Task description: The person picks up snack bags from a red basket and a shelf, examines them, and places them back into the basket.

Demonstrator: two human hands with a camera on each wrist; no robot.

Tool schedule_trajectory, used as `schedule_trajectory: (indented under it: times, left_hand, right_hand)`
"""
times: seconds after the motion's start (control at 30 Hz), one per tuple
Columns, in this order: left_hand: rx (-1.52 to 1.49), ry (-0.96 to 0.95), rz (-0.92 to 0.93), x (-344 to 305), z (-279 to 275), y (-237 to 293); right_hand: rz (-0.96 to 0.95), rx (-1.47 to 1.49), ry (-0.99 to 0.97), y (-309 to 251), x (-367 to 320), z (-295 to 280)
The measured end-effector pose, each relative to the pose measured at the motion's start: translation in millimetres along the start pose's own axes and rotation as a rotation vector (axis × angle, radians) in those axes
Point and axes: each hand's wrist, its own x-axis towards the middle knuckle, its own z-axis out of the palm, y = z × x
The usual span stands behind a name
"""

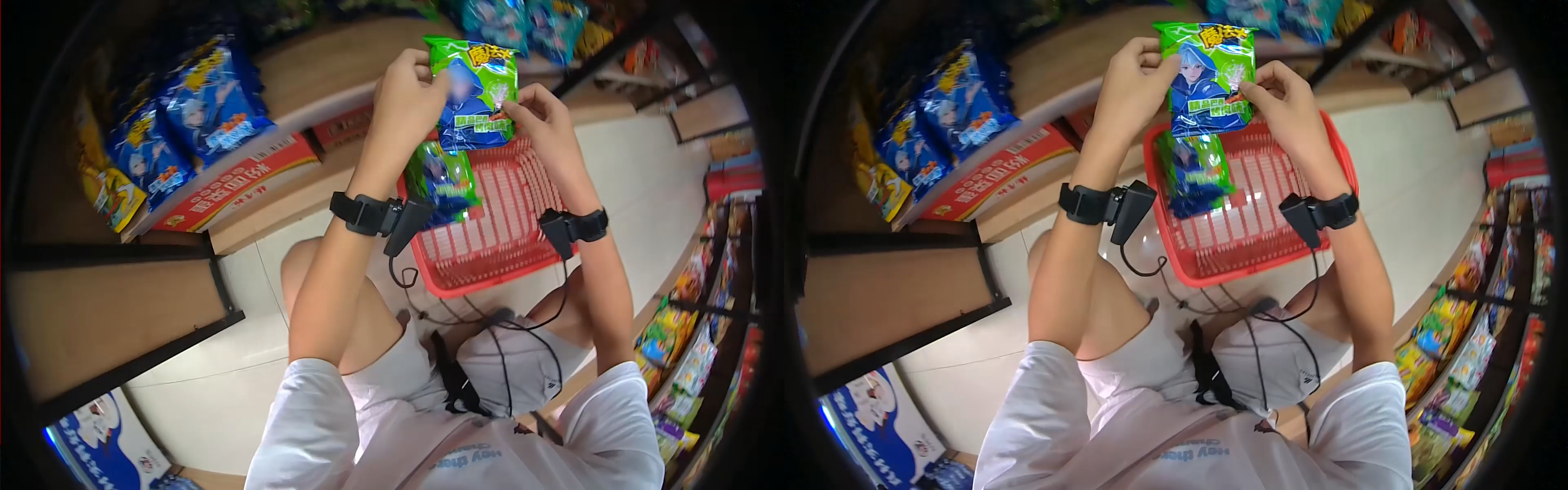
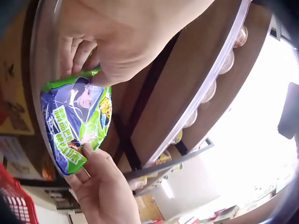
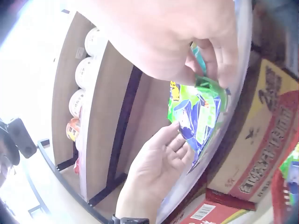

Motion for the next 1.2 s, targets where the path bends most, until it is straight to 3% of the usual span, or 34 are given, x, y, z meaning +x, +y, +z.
schedule_trajectory:
  times: [0.2, 0.3, 0.47, 0.63, 0.83, 0.9, 1.07, 1.17, 1.2]
  left_hand:
    - [0.301, -0.353, -0.003, -79, 55, 18]
    - [0.252, -0.596, -0.226, -101, 71, 3]
    - [0.048, -0.877, -0.767, -133, 88, -7]
    - [0.023, -0.766, -1.037, -150, 88, -7]
    - [-0.076, -0.644, -1.267, -164, 82, -69]
    - [-0.137, -0.587, -1.348, -169, 86, -82]
    - [-0.199, -0.585, -1.457, -175, 95, -109]
    - [-0.246, -0.569, -1.495, -187, 97, -141]
    - [-0.237, -0.562, -1.52, -190, 98, -148]
  right_hand:
    - [0.215, 0.061, -0.08, 57, -87, -57]
    - [0.294, -0.003, -0.172, 82, -109, -86]
    - [0.531, -0.149, -0.44, 108, -125, -94]
    - [0.6, -0.32, -0.698, 124, -113, -64]
    - [0.535, -0.334, -0.807, 185, -107, -28]
    - [0.552, -0.443, -0.824, 200, -106, -15]
    - [0.665, -0.32, -0.932, 240, -108, 13]
    - [0.654, -0.427, -1.048, 238, -99, 26]
    - [0.736, -0.591, -1.122, 213, -89, 25]
